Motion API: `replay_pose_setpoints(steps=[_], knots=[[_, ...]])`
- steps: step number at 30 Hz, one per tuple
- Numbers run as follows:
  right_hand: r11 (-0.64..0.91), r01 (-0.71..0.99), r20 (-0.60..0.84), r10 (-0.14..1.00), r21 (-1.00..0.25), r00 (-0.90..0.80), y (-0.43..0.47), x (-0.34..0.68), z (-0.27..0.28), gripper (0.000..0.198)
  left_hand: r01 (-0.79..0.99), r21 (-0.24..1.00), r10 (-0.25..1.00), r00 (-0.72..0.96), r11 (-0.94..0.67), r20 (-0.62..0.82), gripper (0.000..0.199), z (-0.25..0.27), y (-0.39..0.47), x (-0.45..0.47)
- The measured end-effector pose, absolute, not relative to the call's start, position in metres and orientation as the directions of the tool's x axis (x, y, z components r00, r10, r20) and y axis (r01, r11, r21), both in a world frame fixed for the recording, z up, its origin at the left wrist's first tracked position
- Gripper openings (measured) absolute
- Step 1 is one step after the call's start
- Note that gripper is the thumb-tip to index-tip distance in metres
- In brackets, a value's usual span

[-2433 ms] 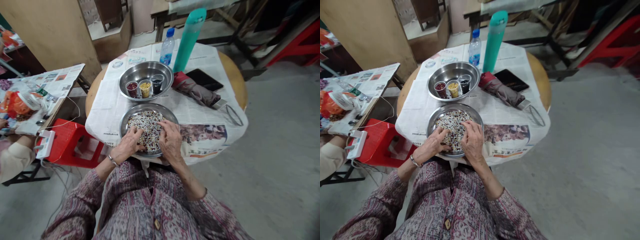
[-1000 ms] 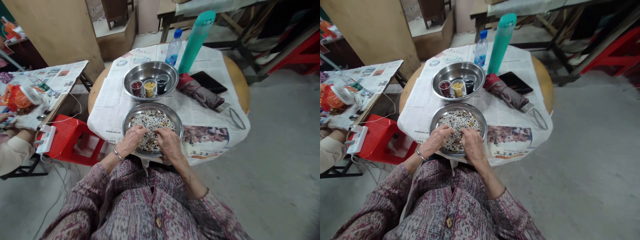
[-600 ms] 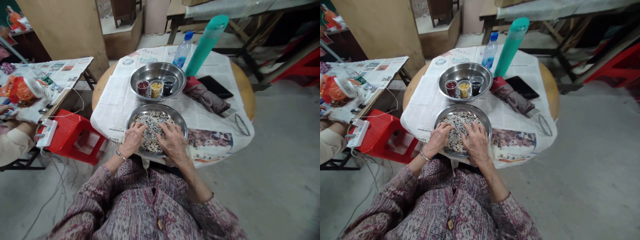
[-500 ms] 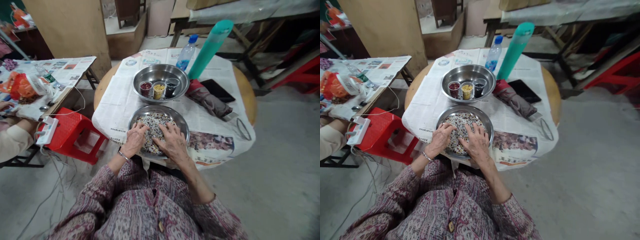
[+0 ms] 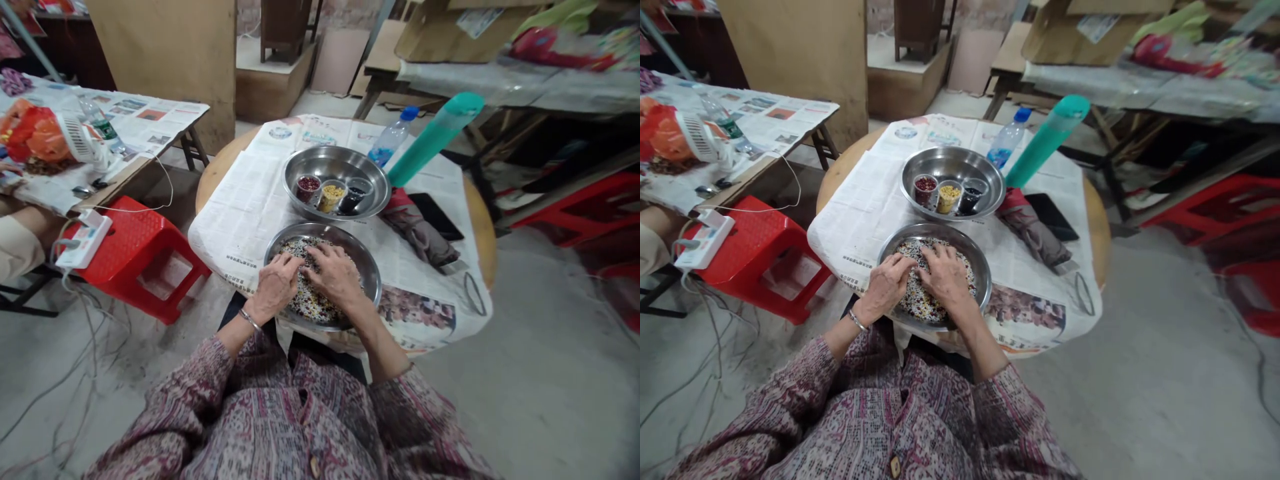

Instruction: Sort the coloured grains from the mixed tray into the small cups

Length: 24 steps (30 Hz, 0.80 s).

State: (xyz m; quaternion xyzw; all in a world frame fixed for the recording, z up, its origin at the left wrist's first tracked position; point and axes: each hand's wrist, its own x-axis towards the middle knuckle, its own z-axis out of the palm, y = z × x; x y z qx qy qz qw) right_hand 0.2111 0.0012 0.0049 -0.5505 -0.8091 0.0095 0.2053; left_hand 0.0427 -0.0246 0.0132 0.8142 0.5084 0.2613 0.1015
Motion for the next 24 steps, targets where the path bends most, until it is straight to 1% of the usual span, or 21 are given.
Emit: replay_pose_setpoints(steps=[2, 4, 5, 8, 10, 12, 14, 16, 19, 22, 24], knots=[[0.449, 0.862, 0.271, 0.882, -0.235, -0.385, 0.007, 0.205, 0.006, 0.032, 0.772, 0.447, 0.884, 0.322, -0.452, 0.338, 0.023, 0.013, -0.026, 0.042], [0.501, 0.817, 0.211, 0.865, -0.286, -0.456, 0.010, 0.202, 0.005, 0.022, 0.757, 0.471, 0.882, 0.303, -0.453, 0.361, 0.023, 0.011, -0.026, 0.042], [0.511, 0.801, 0.181, 0.860, -0.312, -0.477, 0.011, 0.201, 0.004, 0.020, 0.745, 0.487, 0.879, 0.291, -0.456, 0.378, 0.022, 0.010, -0.027, 0.042], [0.474, 0.815, 0.125, 0.879, -0.334, -0.460, 0.011, 0.207, 0.001, 0.023, 0.701, 0.535, 0.867, 0.258, -0.472, 0.427, 0.021, 0.006, -0.027, 0.041], [0.418, 0.847, 0.146, 0.908, -0.329, -0.392, 0.013, 0.215, 0.001, 0.025, 0.683, 0.554, 0.863, 0.243, -0.476, 0.442, 0.021, 0.004, -0.027, 0.041], [0.381, 0.857, 0.204, 0.922, -0.347, -0.328, 0.016, 0.220, 0.003, 0.028, 0.674, 0.564, 0.861, 0.232, -0.478, 0.453, 0.024, 0.003, -0.027, 0.041], [0.389, 0.851, 0.251, 0.915, -0.352, -0.315, 0.019, 0.219, 0.005, 0.027, 0.663, 0.567, 0.850, 0.216, -0.489, 0.482, 0.030, 0.002, -0.026, 0.041], [0.433, 0.841, 0.261, 0.896, -0.325, -0.360, 0.021, 0.211, 0.006, 0.032, 0.652, 0.559, 0.827, 0.200, -0.513, 0.526, 0.036, 0.002, -0.025, 0.041], [0.522, 0.802, 0.222, 0.852, -0.290, -0.475, 0.020, 0.194, 0.007, 0.042, 0.645, 0.552, 0.803, 0.169, -0.528, 0.572, 0.041, 0.001, -0.025, 0.041], [0.640, 0.690, 0.187, 0.764, -0.338, -0.618, 0.013, 0.187, 0.007, 0.044, 0.658, 0.571, 0.820, 0.127, -0.491, 0.558, 0.039, 0.001, -0.026, 0.041], [0.702, 0.603, 0.186, 0.696, -0.379, -0.694, 0.007, 0.190, 0.008, 0.040, 0.668, 0.580, 0.839, 0.125, -0.466, 0.530, 0.038, 0.003, -0.026, 0.041]])
